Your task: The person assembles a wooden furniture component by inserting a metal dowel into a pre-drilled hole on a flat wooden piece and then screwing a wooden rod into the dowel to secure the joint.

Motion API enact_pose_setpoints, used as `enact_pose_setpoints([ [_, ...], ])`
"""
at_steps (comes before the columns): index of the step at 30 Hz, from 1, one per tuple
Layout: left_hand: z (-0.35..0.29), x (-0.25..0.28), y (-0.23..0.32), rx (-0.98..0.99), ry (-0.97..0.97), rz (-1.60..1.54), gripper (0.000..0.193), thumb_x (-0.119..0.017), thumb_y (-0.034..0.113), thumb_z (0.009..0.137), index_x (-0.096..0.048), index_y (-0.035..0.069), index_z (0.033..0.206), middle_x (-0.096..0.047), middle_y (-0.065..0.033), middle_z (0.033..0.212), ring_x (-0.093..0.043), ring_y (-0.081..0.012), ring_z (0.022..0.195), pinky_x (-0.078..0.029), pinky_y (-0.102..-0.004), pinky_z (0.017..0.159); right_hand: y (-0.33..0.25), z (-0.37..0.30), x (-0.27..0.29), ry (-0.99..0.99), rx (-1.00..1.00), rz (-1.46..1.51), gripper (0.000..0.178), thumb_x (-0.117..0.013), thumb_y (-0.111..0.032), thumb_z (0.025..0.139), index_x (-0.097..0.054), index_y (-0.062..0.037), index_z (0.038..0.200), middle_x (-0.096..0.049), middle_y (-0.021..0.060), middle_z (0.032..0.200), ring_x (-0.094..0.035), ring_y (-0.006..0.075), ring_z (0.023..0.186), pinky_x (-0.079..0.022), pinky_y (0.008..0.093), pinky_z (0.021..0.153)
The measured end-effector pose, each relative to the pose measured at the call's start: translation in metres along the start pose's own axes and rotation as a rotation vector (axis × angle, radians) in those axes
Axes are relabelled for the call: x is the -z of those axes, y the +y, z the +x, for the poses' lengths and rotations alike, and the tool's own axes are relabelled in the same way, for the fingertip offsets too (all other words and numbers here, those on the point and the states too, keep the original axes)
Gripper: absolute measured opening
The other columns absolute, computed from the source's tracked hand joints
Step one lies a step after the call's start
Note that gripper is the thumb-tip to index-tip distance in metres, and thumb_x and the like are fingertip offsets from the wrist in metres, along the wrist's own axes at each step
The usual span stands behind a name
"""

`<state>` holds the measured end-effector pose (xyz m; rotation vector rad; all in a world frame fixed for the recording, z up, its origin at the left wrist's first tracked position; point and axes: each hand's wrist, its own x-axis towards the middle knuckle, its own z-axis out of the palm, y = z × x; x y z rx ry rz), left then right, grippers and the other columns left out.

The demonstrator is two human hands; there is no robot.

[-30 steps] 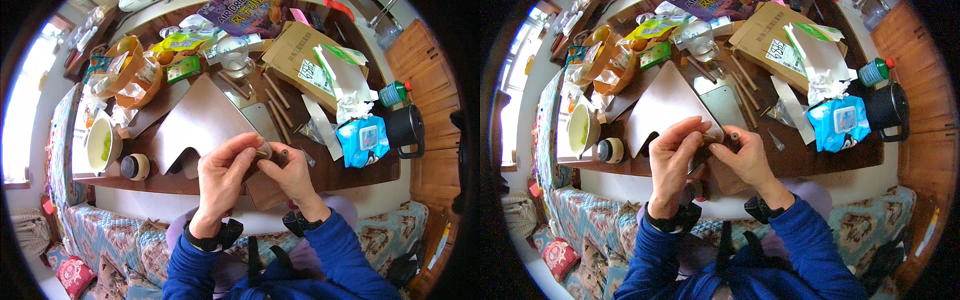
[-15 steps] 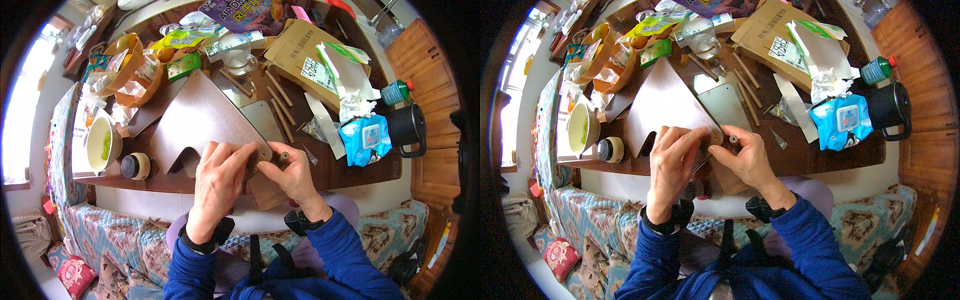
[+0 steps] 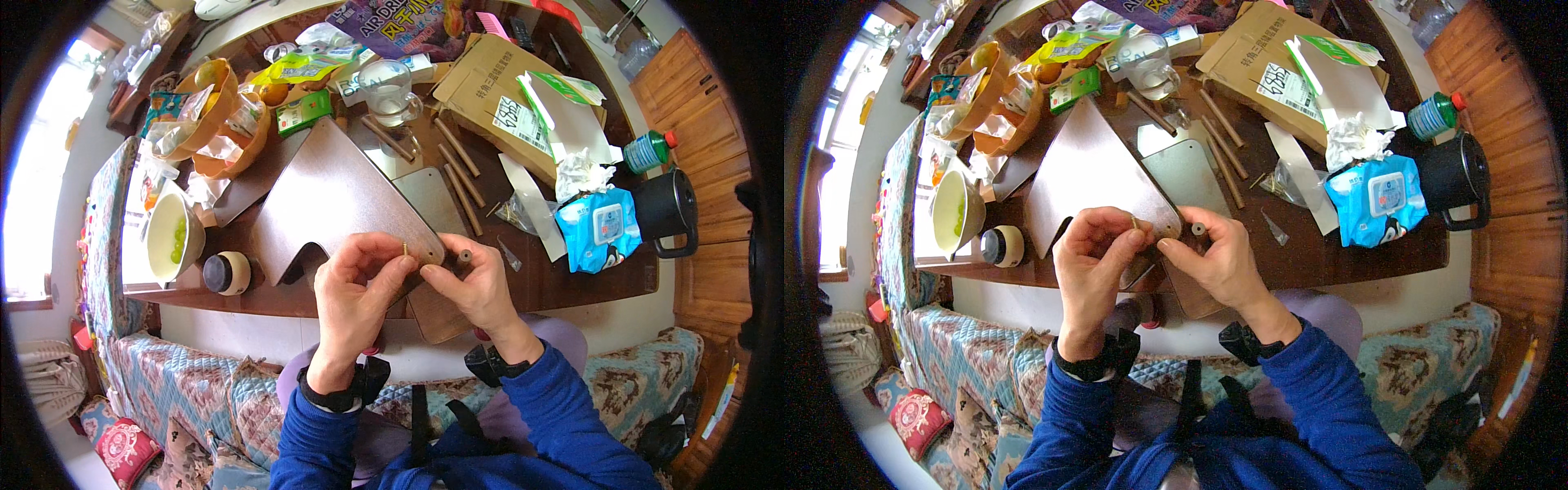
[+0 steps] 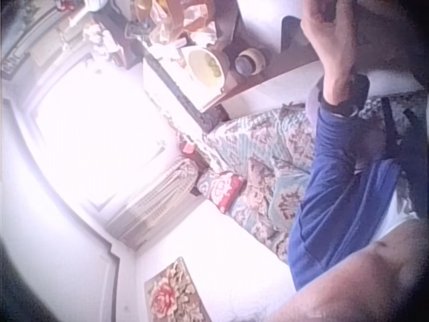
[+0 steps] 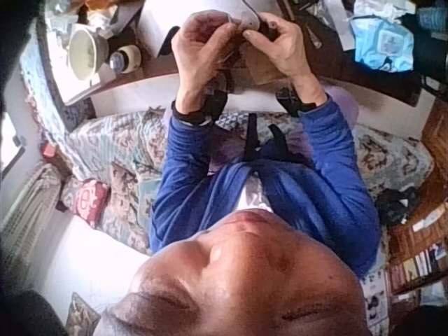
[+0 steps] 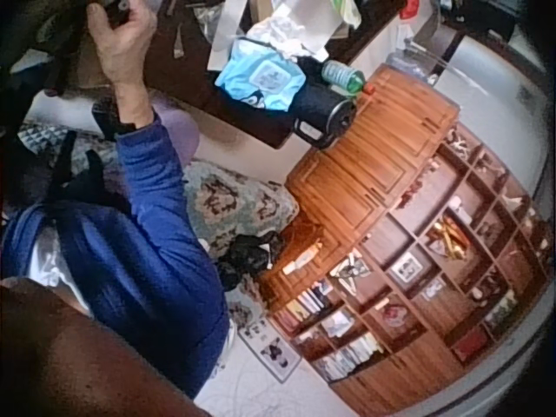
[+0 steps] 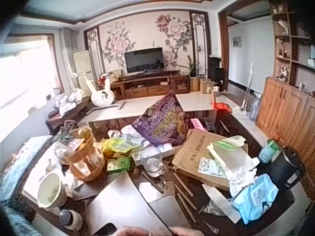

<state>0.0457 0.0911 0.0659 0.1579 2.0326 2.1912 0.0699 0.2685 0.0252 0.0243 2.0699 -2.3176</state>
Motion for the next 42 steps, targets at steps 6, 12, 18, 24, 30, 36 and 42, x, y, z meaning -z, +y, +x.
enact_pose_setpoints([
  [6, 0.006, 0.005, 0.001, -0.328, -0.081, 0.518, 0.016, -0.076, -0.003, 0.084, -0.076, 0.003, 0.099, -0.069, -0.0091, 0.094, -0.068, -0.0210, 0.083, -0.054, -0.0316, 0.075, -0.003, 0.000, 0.001, -0.003, -0.012, -0.066, 0.036, -0.078, -0.013, 0.090, -0.071, 0.0021, 0.122, -0.073, -0.0002, 0.091, -0.059, 0.0023, 0.077, -0.050, 0.0211, 0.066],
  [12, 0.010, -0.003, 0.006, -0.524, -0.087, 0.729, 0.023, -0.076, -0.004, 0.084, -0.076, 0.003, 0.105, -0.069, -0.0098, 0.089, -0.066, -0.0247, 0.080, -0.054, -0.0331, 0.071, -0.003, -0.002, -0.001, 0.001, -0.020, -0.041, 0.036, -0.078, -0.013, 0.090, -0.071, 0.0018, 0.122, -0.073, -0.0001, 0.092, -0.060, 0.0028, 0.078, -0.051, 0.0222, 0.067],
  [18, 0.005, -0.010, 0.015, -0.616, -0.111, 0.941, 0.037, -0.073, -0.004, 0.083, -0.073, 0.006, 0.119, -0.068, -0.0097, 0.086, -0.063, -0.0267, 0.078, -0.053, -0.0369, 0.069, -0.003, -0.002, -0.001, 0.002, -0.005, -0.073, 0.035, -0.079, -0.012, 0.089, -0.070, 0.0026, 0.120, -0.074, 0.0061, 0.098, -0.064, 0.0069, 0.084, -0.053, 0.0256, 0.072],
  [24, 0.000, -0.014, 0.027, -0.575, -0.182, 1.002, 0.045, -0.070, -0.006, 0.082, -0.071, 0.006, 0.125, -0.069, -0.0090, 0.086, -0.062, -0.0266, 0.080, -0.053, -0.0377, 0.072, -0.005, -0.003, -0.003, -0.021, 0.068, -0.192, 0.037, -0.079, -0.012, 0.086, -0.069, 0.0039, 0.117, -0.073, 0.0165, 0.103, -0.069, 0.0169, 0.094, -0.054, 0.0311, 0.082],
  [30, 0.007, -0.014, 0.019, -0.536, -0.170, 0.889, 0.052, -0.071, -0.007, 0.080, -0.066, 0.004, 0.131, -0.069, -0.0109, 0.093, -0.063, -0.0289, 0.084, -0.054, -0.0382, 0.077, -0.001, -0.004, -0.003, 0.016, 0.052, -0.205, 0.038, -0.080, -0.013, 0.085, -0.070, 0.0028, 0.118, -0.075, 0.0130, 0.102, -0.069, 0.0135, 0.089, -0.054, 0.0295, 0.080],
  [36, 0.009, -0.005, 0.007, -0.463, -0.069, 0.659, 0.032, -0.077, -0.002, 0.084, -0.074, 0.005, 0.115, -0.072, -0.0126, 0.104, -0.070, -0.0291, 0.091, -0.057, -0.0372, 0.079, 0.005, -0.001, 0.002, -0.010, -0.091, 0.155, 0.031, -0.077, -0.012, 0.092, -0.071, 0.0035, 0.118, -0.073, 0.0005, 0.101, -0.061, 0.0042, 0.090, -0.053, 0.0246, 0.078],
  [42, 0.013, -0.006, -0.010, -0.611, -0.130, 0.777, 0.033, -0.071, -0.006, 0.084, -0.072, 0.001, 0.116, -0.070, -0.0126, 0.108, -0.067, -0.0306, 0.096, -0.055, -0.0380, 0.082, 0.008, 0.003, 0.004, 0.003, -0.102, 0.221, 0.030, -0.076, -0.012, 0.094, -0.071, 0.0032, 0.118, -0.073, 0.0003, 0.097, -0.061, 0.0057, 0.087, -0.052, 0.0241, 0.077],
])
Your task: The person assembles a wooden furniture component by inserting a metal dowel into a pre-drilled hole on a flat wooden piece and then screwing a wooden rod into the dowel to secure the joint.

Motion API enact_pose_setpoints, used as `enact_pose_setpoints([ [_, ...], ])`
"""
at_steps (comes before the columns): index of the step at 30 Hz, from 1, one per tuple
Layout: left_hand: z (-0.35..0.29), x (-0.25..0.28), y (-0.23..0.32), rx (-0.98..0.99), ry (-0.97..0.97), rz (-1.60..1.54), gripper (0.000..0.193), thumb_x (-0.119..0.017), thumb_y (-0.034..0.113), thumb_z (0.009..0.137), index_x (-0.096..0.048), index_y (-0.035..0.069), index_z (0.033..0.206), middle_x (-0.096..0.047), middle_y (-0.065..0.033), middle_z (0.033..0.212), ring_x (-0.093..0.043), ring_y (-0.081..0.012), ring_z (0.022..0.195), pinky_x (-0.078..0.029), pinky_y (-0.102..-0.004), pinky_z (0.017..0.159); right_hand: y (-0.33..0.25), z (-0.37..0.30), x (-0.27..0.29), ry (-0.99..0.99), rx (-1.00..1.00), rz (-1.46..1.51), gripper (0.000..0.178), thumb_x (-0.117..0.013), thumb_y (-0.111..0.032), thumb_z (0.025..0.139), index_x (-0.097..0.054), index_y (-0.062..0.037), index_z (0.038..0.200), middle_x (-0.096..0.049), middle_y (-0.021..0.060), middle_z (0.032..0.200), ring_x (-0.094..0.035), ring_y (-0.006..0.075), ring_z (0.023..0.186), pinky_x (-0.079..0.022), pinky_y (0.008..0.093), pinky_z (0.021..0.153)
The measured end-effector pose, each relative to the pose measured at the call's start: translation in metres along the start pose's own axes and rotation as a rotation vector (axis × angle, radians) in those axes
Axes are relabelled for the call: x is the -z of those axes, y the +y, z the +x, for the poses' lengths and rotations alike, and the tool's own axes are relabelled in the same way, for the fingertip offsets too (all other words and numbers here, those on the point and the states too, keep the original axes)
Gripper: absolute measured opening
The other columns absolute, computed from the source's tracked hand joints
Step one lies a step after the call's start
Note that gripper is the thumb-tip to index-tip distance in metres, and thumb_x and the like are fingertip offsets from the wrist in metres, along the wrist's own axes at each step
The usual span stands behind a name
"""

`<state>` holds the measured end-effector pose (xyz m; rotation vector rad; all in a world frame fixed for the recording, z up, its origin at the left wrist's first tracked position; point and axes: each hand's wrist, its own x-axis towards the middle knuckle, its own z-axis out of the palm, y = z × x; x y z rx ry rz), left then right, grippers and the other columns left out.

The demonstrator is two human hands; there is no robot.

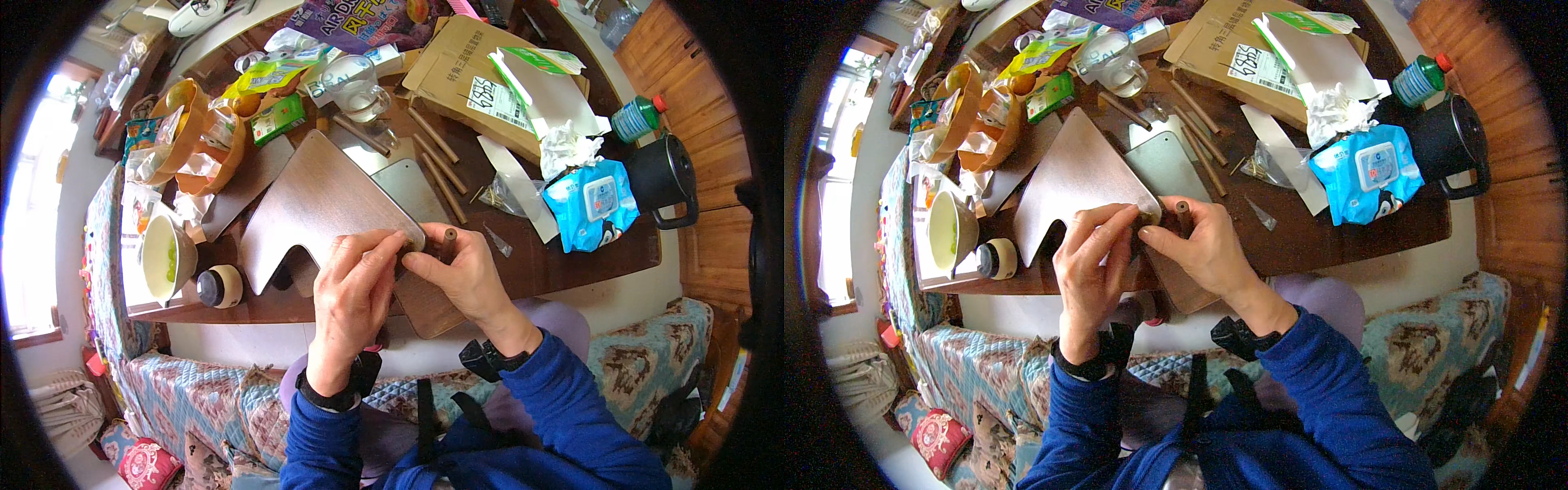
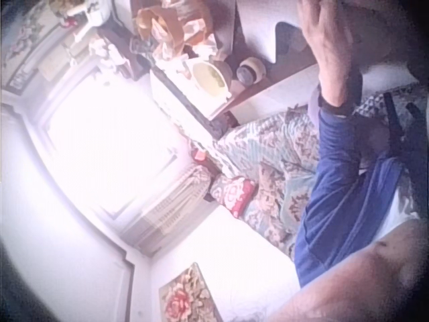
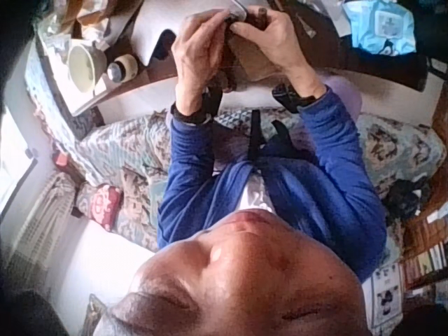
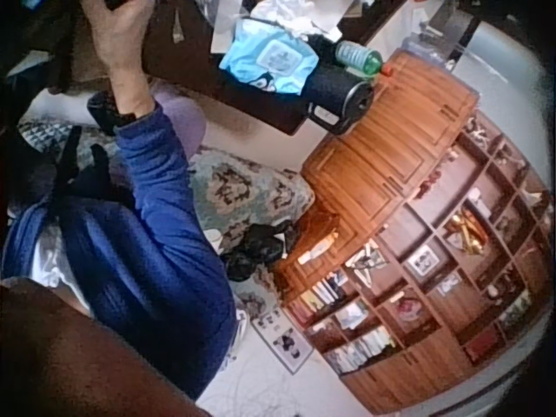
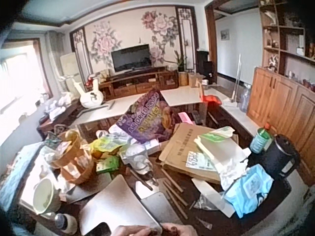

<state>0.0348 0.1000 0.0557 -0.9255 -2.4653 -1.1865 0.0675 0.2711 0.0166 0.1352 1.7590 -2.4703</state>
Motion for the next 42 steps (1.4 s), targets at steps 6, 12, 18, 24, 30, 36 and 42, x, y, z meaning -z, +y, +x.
enact_pose_setpoints([
  [6, -0.002, -0.002, -0.006, -0.073, -0.080, 0.041, 0.042, -0.078, 0.006, 0.075, -0.070, 0.001, 0.116, -0.066, -0.0143, 0.117, -0.063, -0.0361, 0.108, -0.052, -0.0457, 0.097, -0.003, 0.000, 0.005, 0.068, 0.242, -0.379, 0.029, -0.076, -0.013, 0.093, -0.072, 0.0027, 0.117, -0.071, 0.0044, 0.105, -0.063, 0.0078, 0.091, -0.052, 0.0247, 0.080],
  [12, -0.006, -0.002, -0.008, -0.021, -0.061, 0.124, 0.062, -0.087, 0.023, 0.072, -0.065, 0.001, 0.126, -0.063, -0.0135, 0.124, -0.061, -0.0379, 0.113, -0.046, -0.0519, 0.105, -0.007, 0.002, 0.000, 0.067, 0.082, -0.121, 0.029, -0.074, -0.013, 0.094, -0.071, 0.0049, 0.116, -0.071, 0.0065, 0.108, -0.064, 0.0098, 0.094, -0.052, 0.0264, 0.083],
  [18, -0.010, -0.008, -0.018, -0.079, 0.086, 0.241, 0.052, -0.086, 0.022, 0.075, -0.068, 0.004, 0.120, -0.065, -0.0118, 0.116, -0.061, -0.0351, 0.107, -0.047, -0.0498, 0.101, -0.013, 0.005, 0.008, 0.087, -0.108, -0.088, 0.028, -0.074, -0.016, 0.093, -0.072, 0.0051, 0.112, -0.072, 0.0023, 0.095, -0.061, 0.0073, 0.086, -0.051, 0.0257, 0.078],
  [24, -0.047, -0.028, 0.004, -0.262, -0.148, 0.015, 0.034, -0.071, 0.009, 0.075, -0.071, 0.007, 0.110, -0.067, -0.0029, 0.102, -0.064, -0.0197, 0.077, -0.054, -0.0338, 0.064, -0.014, 0.022, 0.022, 0.259, -0.155, -0.011, 0.018, -0.073, -0.018, 0.093, -0.072, -0.0022, 0.100, -0.065, -0.0023, 0.084, -0.060, 0.0065, 0.070, -0.038, 0.0200, 0.056],
  [30, -0.044, -0.075, -0.018, -0.147, -0.315, 0.380, 0.045, -0.059, 0.012, 0.086, -0.064, 0.008, 0.131, -0.058, -0.0105, 0.142, -0.053, -0.0297, 0.127, -0.044, -0.0429, 0.107, -0.024, 0.029, 0.024, 0.191, -0.134, 0.039, 0.017, -0.076, -0.022, 0.093, -0.072, -0.0053, 0.094, -0.066, -0.0038, 0.080, -0.063, 0.0048, 0.069, -0.041, 0.0188, 0.055],
  [36, -0.039, -0.093, -0.036, -0.025, -0.339, 0.303, 0.037, -0.063, 0.008, 0.083, -0.069, 0.011, 0.119, -0.065, -0.0111, 0.116, -0.061, -0.0312, 0.110, -0.051, -0.0435, 0.095, -0.024, 0.031, 0.020, 0.220, -0.092, -0.019, 0.020, -0.077, -0.024, 0.092, -0.073, -0.0044, 0.094, -0.065, -0.0024, 0.076, -0.062, 0.0059, 0.066, -0.043, 0.0211, 0.056],
  [42, -0.032, -0.081, -0.024, 0.193, -0.328, -0.009, 0.024, -0.065, 0.007, 0.091, -0.070, 0.006, 0.114, -0.066, -0.0135, 0.103, -0.065, -0.0307, 0.097, -0.053, -0.0409, 0.089, -0.023, 0.032, 0.028, 0.196, -0.105, -0.061, 0.022, -0.076, -0.026, 0.092, -0.073, -0.0044, 0.095, -0.065, -0.0022, 0.076, -0.063, 0.0072, 0.068, -0.042, 0.0224, 0.056],
])
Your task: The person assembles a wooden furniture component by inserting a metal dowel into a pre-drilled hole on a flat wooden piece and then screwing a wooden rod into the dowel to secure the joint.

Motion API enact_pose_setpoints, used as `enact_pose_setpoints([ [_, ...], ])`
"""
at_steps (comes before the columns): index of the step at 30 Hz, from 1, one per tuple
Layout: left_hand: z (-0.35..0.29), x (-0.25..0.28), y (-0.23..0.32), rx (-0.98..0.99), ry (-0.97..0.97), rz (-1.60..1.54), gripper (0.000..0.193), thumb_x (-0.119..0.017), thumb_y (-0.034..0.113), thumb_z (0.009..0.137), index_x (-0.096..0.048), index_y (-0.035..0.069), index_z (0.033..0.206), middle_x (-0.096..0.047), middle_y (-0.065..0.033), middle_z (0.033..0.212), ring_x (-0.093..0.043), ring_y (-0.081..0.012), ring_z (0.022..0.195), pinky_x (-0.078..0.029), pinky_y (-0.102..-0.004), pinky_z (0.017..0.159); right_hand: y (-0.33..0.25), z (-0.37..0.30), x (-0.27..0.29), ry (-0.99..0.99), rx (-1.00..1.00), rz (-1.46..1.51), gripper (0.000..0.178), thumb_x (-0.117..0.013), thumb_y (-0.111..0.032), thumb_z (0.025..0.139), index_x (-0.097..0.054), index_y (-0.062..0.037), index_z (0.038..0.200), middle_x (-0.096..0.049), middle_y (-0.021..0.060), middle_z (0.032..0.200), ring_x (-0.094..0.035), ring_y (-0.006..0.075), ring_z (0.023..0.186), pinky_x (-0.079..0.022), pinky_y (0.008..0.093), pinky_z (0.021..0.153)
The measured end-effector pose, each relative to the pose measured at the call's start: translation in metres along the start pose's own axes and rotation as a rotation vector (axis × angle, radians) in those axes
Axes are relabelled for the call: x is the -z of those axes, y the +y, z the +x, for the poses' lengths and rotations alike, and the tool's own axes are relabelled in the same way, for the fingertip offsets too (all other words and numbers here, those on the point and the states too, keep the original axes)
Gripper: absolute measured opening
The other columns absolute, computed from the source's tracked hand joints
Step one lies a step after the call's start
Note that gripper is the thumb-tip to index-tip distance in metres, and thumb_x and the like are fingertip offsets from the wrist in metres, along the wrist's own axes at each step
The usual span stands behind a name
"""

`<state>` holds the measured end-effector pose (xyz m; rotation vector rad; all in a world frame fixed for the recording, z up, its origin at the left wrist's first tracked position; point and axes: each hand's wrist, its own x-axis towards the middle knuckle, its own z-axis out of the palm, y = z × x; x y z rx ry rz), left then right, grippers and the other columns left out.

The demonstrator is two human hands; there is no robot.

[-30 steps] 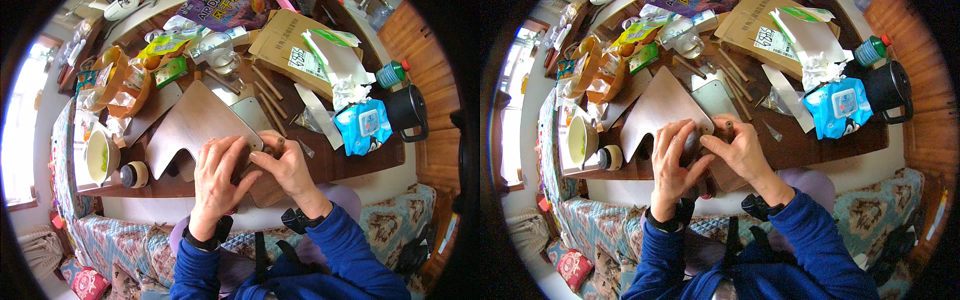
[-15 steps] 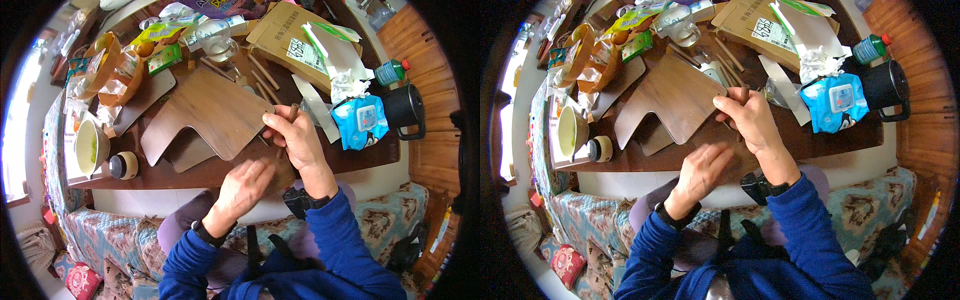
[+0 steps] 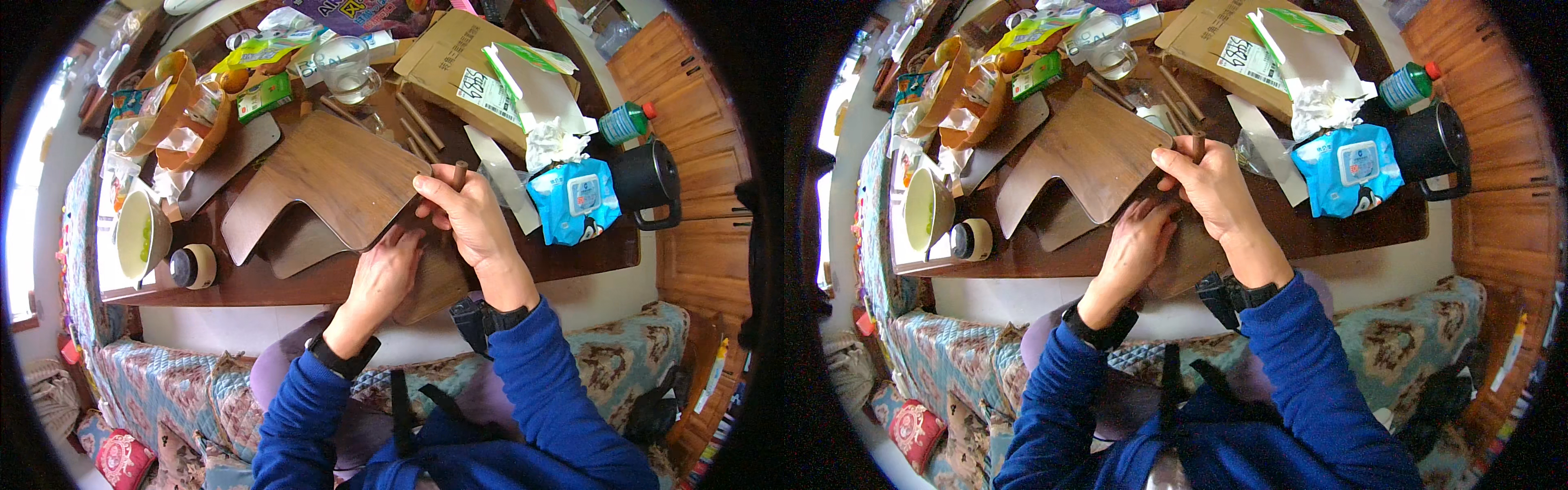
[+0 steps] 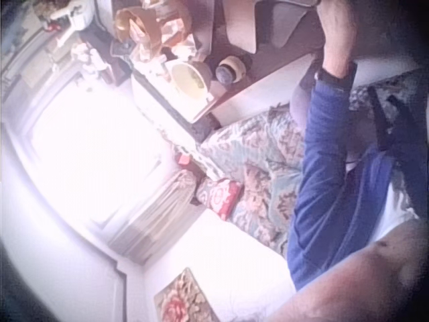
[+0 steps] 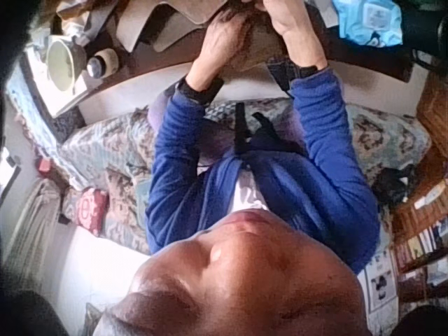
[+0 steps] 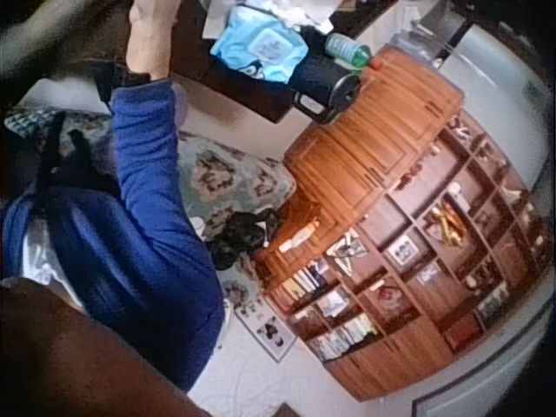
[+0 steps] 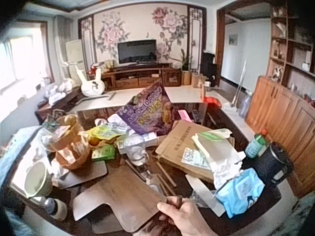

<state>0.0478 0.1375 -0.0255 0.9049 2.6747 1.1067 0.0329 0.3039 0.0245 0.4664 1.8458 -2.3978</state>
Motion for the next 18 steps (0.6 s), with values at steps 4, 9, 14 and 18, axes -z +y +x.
enact_pose_setpoints([
  [4, -0.015, 0.028, 0.010, 0.316, -0.269, -0.741, 0.023, -0.064, 0.012, 0.101, -0.068, 0.000, 0.120, -0.069, -0.0082, 0.103, -0.065, -0.0220, 0.091, -0.052, -0.0346, 0.090, 0.000, 0.005, 0.006, -0.004, -0.023, -0.034, 0.021, -0.075, -0.025, 0.093, -0.072, -0.0051, 0.095, -0.065, -0.0022, 0.078, -0.064, 0.0079, 0.069, -0.042, 0.0226, 0.056],
  [9, -0.023, 0.031, 0.014, 0.385, -0.287, -1.770, 0.022, -0.063, 0.012, 0.104, -0.060, 0.004, 0.124, -0.061, -0.0031, 0.107, -0.058, -0.0165, 0.090, -0.052, -0.0359, 0.087, 0.001, 0.009, 0.009, -0.017, -0.031, -0.088, 0.019, -0.074, -0.023, 0.094, -0.070, -0.0048, 0.098, -0.064, -0.0019, 0.082, -0.064, 0.0082, 0.071, -0.039, 0.0215, 0.054],
  [14, -0.024, 0.025, 0.015, 0.371, -0.307, -2.027, 0.023, -0.064, 0.015, 0.103, -0.058, 0.006, 0.124, -0.057, -0.0029, 0.104, -0.056, -0.0165, 0.088, -0.052, -0.0374, 0.085, 0.002, 0.009, 0.006, 0.016, -0.030, -0.093, 0.021, -0.075, -0.028, 0.093, -0.070, -0.0071, 0.093, -0.064, -0.0027, 0.078, -0.065, 0.0081, 0.070, -0.041, 0.0227, 0.057],
  [18, -0.026, 0.024, 0.016, 0.371, -0.287, -2.061, 0.024, -0.064, 0.017, 0.103, -0.058, 0.007, 0.124, -0.057, -0.0032, 0.103, -0.056, -0.0165, 0.088, -0.052, -0.0380, 0.084, 0.002, 0.007, 0.005, 0.006, -0.031, -0.101, 0.023, -0.075, -0.031, 0.092, -0.071, -0.0084, 0.090, -0.065, -0.0029, 0.077, -0.065, 0.0079, 0.069, -0.042, 0.0232, 0.058],
])
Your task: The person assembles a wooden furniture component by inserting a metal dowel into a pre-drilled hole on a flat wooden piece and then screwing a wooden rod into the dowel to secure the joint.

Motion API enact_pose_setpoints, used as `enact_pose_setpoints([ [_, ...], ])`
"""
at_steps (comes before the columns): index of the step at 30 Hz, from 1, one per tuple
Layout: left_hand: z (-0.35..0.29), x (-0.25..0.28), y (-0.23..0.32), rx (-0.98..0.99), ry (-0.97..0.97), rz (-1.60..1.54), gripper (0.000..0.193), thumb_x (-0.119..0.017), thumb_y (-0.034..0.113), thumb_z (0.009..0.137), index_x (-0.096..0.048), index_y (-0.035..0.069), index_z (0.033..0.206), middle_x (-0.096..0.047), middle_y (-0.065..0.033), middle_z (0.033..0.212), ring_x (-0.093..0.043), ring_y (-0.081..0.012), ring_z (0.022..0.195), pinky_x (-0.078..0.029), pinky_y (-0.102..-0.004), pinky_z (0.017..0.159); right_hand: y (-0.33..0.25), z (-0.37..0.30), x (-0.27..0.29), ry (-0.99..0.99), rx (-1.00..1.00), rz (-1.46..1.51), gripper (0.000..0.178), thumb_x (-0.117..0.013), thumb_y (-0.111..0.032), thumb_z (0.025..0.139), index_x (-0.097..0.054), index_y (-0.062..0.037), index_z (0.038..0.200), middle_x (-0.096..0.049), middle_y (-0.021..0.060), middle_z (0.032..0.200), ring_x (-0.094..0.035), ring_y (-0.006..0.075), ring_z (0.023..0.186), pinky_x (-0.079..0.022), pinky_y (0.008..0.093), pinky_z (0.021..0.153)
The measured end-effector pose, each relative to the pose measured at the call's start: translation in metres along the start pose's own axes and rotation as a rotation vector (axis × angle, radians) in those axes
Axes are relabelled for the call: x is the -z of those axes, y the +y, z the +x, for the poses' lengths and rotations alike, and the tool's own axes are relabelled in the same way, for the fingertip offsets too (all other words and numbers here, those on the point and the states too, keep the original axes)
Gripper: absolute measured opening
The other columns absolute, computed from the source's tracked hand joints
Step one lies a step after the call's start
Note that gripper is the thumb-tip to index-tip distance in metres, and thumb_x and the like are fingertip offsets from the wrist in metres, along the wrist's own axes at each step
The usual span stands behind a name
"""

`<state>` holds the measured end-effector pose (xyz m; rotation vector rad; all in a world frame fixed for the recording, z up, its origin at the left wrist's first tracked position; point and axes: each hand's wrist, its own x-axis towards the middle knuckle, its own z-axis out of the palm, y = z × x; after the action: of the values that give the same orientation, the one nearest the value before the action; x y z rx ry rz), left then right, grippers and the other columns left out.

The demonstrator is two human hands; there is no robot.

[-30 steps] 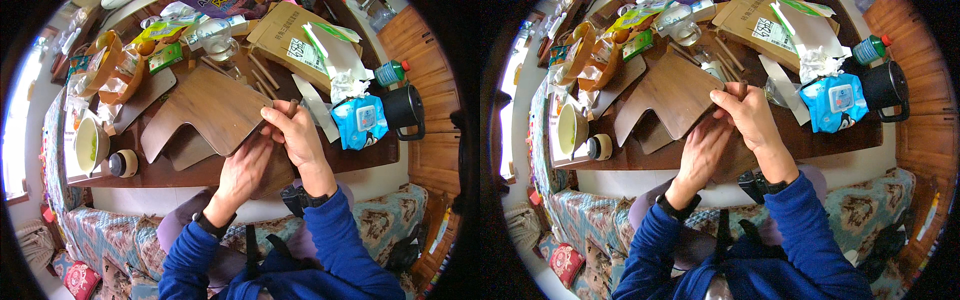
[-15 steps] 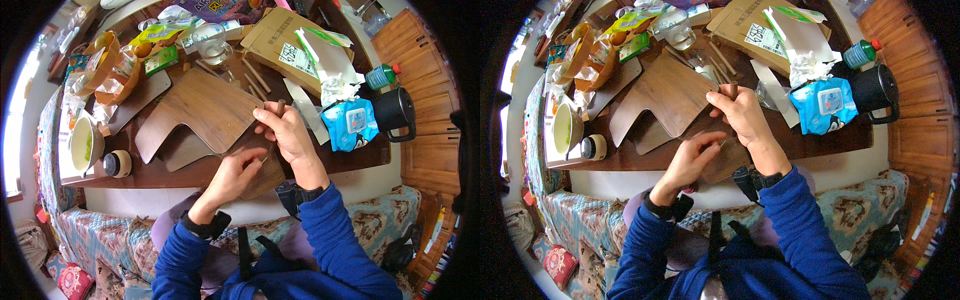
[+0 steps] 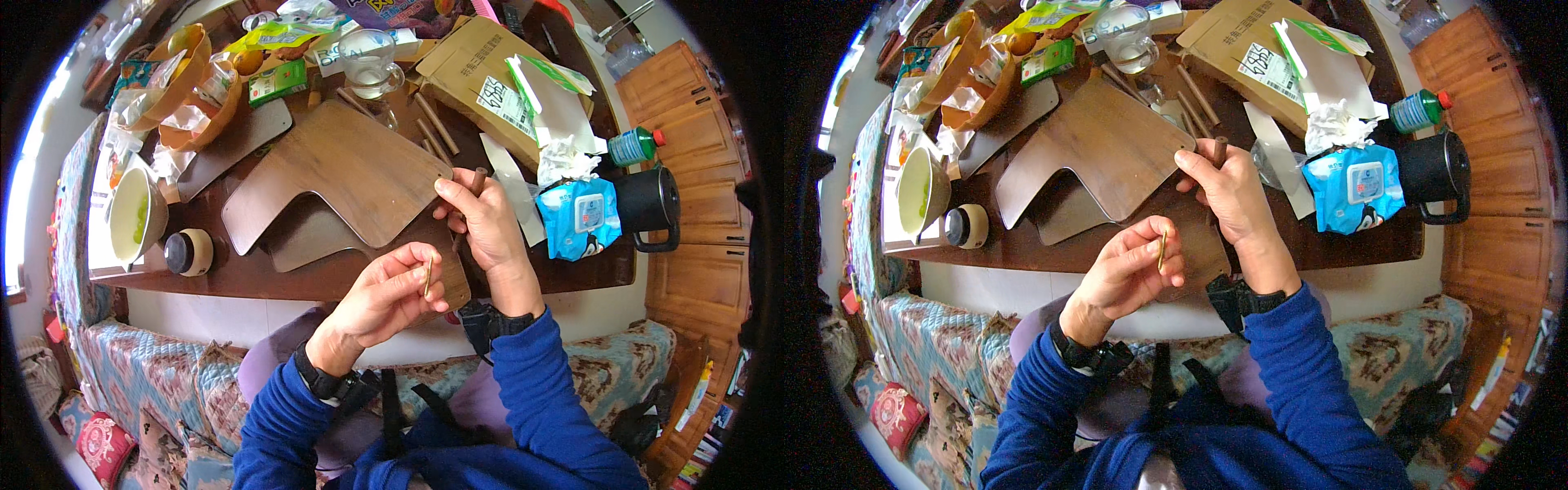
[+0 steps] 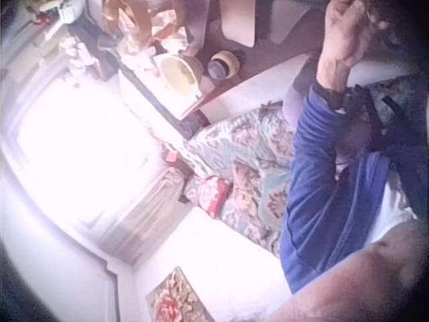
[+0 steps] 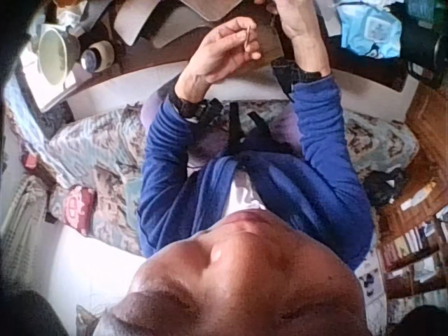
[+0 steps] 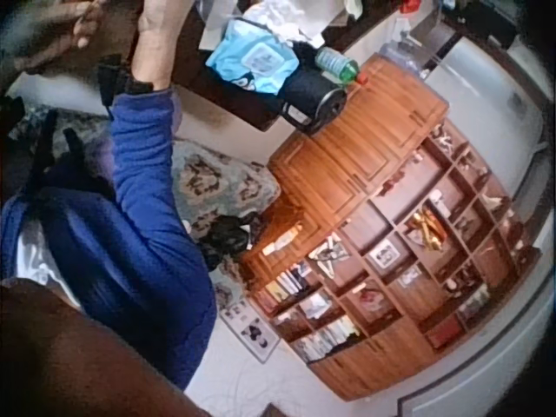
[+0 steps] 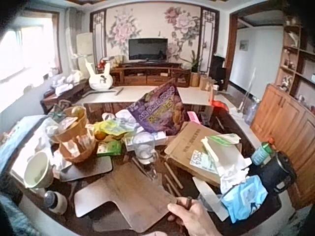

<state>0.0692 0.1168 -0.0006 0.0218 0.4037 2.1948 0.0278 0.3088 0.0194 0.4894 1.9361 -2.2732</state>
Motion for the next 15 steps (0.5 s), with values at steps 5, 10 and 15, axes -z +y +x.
enact_pose_setpoints([
  [5, -0.0009, 0.0008, 0.0005, 0.001, -0.004, -0.004, 0.025, -0.064, 0.017, 0.103, -0.058, 0.007, 0.126, -0.059, -0.0040, 0.104, -0.057, -0.0160, 0.090, -0.054, -0.0377, 0.085, 0.0002, -0.0018, -0.0007, 0.000, 0.011, -0.033, 0.023, -0.074, -0.029, 0.093, -0.071, -0.0066, 0.094, -0.065, -0.0025, 0.079, -0.064, 0.0077, 0.069, -0.041, 0.0224, 0.058],
  [10, -0.0009, 0.0011, 0.0007, 0.005, -0.011, -0.014, 0.027, -0.063, 0.015, 0.104, -0.058, 0.008, 0.129, -0.061, -0.0046, 0.105, -0.058, -0.0158, 0.090, -0.055, -0.0373, 0.086, -0.0005, -0.0023, -0.0002, -0.026, 0.015, -0.040, 0.022, -0.073, -0.025, 0.095, -0.070, -0.0037, 0.100, -0.064, -0.0022, 0.084, -0.062, 0.0073, 0.070, -0.038, 0.0211, 0.055],
  [15, -0.0009, 0.0011, -0.0005, -0.002, -0.007, -0.037, 0.028, -0.062, 0.014, 0.104, -0.057, 0.010, 0.131, -0.061, -0.0051, 0.105, -0.058, -0.0164, 0.090, -0.055, -0.0379, 0.086, -0.0001, -0.0020, 0.0003, -0.042, 0.011, -0.052, 0.022, -0.072, -0.025, 0.095, -0.070, -0.0038, 0.100, -0.064, -0.0022, 0.083, -0.061, 0.0071, 0.070, -0.038, 0.0207, 0.055],
])
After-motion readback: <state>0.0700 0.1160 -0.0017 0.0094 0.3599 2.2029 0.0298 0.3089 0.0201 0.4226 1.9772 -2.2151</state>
